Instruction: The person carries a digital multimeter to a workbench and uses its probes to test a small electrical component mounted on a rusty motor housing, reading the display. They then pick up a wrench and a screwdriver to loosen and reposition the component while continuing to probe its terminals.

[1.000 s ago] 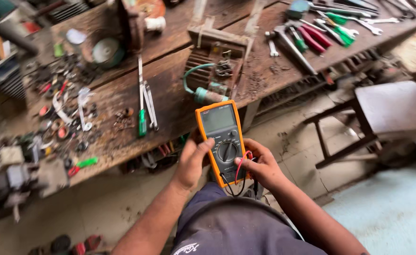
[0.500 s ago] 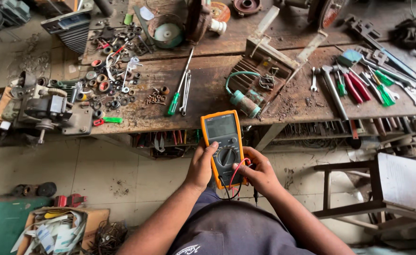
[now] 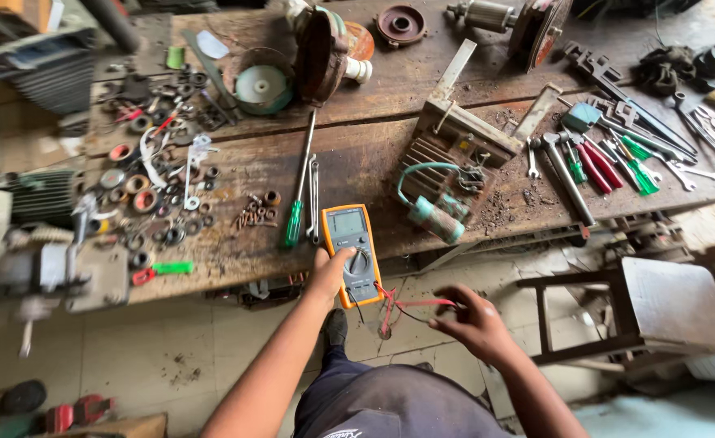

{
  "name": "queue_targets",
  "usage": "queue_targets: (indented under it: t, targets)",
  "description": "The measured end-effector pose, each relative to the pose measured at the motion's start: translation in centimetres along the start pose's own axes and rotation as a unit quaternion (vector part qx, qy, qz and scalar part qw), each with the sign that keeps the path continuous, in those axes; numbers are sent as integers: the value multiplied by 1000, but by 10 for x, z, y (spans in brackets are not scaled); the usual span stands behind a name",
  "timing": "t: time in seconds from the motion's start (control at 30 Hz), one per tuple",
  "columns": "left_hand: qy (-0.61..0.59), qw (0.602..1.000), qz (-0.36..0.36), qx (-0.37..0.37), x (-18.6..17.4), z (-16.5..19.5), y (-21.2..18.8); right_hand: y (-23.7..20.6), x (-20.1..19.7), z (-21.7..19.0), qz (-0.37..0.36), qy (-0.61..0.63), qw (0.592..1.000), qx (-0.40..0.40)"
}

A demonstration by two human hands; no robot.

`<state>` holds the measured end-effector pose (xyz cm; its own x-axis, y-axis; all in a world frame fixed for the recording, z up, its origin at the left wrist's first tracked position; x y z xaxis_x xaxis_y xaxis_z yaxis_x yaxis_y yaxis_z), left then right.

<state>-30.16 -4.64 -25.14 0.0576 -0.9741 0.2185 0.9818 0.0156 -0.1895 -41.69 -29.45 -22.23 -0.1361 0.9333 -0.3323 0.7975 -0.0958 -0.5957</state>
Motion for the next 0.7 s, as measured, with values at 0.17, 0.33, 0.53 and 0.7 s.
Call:
queue_targets:
  t: [0.17,0.33,0.53,0.7]
  targets:
    - [139,988,-62,3,-14,-21,67,-1,6,10,87,-94,990,55]
    - [283,954,-101,-17,-22,-33,108,1,29,8,102,-86,990,35]
    - [331,936,-120,-8,-24,-39,132,-7,34,-1,182,-257,948,48]
    - [348,932,-101,22,-40,-37,145,-23,22,-8,293,-350,889,34]
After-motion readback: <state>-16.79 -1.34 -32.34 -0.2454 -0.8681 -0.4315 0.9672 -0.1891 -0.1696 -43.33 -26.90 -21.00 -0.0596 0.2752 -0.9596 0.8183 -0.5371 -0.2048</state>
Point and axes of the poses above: each hand's wrist, its own y-axis towards the middle knuckle, its own x-axis out of the palm, z = x × y, the point moved 2 cm from there along y, towards the middle knuckle, and after that the axes turned 14 degrees about x, right-handed, at the moved point
